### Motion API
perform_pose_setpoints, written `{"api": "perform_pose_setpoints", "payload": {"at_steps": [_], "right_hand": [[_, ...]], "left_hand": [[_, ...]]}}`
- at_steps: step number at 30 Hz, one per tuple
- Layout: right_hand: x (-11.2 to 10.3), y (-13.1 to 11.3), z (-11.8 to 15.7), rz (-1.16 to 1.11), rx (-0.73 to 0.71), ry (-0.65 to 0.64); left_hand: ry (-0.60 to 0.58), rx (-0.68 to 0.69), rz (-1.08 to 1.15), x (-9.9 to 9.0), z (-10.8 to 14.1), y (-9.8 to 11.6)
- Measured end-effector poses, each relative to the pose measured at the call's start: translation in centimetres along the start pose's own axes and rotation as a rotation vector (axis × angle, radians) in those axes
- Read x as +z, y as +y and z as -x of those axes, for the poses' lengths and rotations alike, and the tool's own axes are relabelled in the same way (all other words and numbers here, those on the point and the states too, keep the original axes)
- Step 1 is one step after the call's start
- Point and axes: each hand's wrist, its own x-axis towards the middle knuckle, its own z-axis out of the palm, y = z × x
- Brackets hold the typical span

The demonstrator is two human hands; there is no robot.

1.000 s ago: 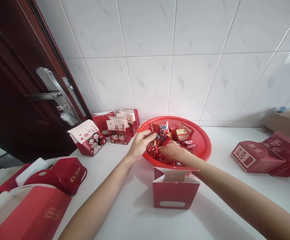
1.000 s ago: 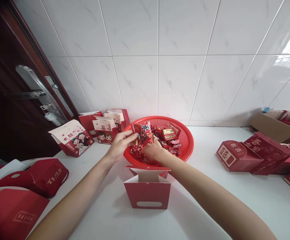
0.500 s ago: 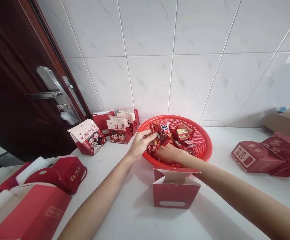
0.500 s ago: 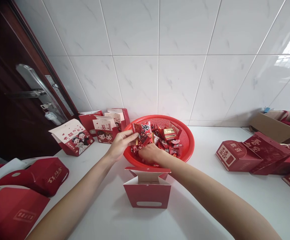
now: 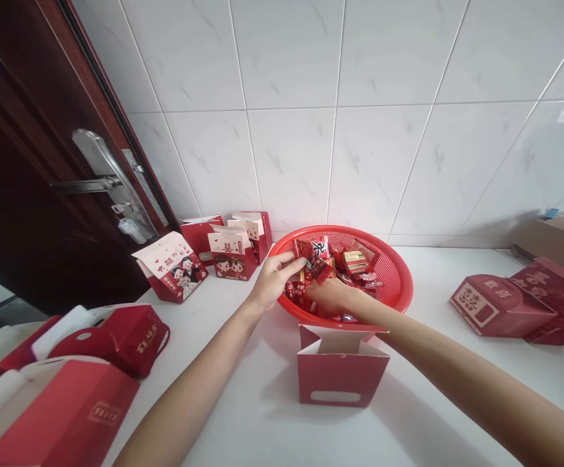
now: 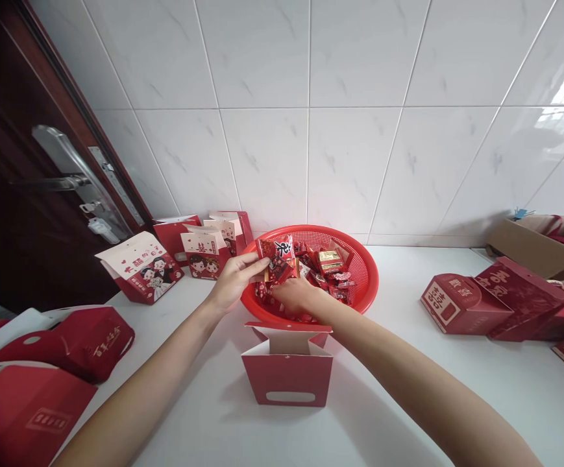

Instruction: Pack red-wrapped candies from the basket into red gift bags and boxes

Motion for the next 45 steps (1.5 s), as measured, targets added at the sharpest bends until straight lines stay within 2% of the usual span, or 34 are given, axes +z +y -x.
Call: {"api": "perform_pose_setpoints", "payload": {"at_steps": [8, 13, 21, 28, 30, 34, 36, 39, 42, 45], "right_hand": [[-2.1, 3.7, 0.8, -0.320, 0.290, 0.210], [-2.7, 4.3, 1.5, -0.481, 0.356, 0.277], [-2.2, 4.5, 1.8, -0.657, 0.310, 0.353], [-2.5, 4.1, 2.0, -0.732, 0.218, 0.500], [-2.7, 4.2, 2.1, -0.802, 0.201, 0.604], [-2.8, 4.6, 2.9, -1.063, 0.164, 0.930], [-2.7, 4.6, 3.5, -1.183, 0.100, 0.997], [-2.8, 3.6, 4.4, -1.259, 0.040, 0.888], [-3.2, 2.2, 5.0, -1.213, 0.068, 0.733], [-3.5, 1.3, 5.3, -1.191, 0.064, 0.690]], "left_hand": [[0.064, -0.001, 0.125, -0.2, -0.2, 0.0], [0.059, -0.015, 0.144, -0.3, -0.3, 0.0], [0.057, -0.017, 0.141, -0.2, -0.2, 0.0], [0.054, -0.016, 0.134, -0.2, -0.2, 0.0], [0.058, -0.013, 0.137, -0.2, -0.2, 0.1], [0.062, -0.004, 0.110, -0.2, -0.3, 0.0], [0.050, 0.006, 0.059, -0.2, -0.3, 0.0], [-0.001, 0.011, 0.001, -0.2, -0.2, -0.1], [-0.025, 0.014, -0.003, -0.2, -0.2, -0.1], [-0.015, 0.017, 0.006, -0.2, -0.2, -0.1]]}}
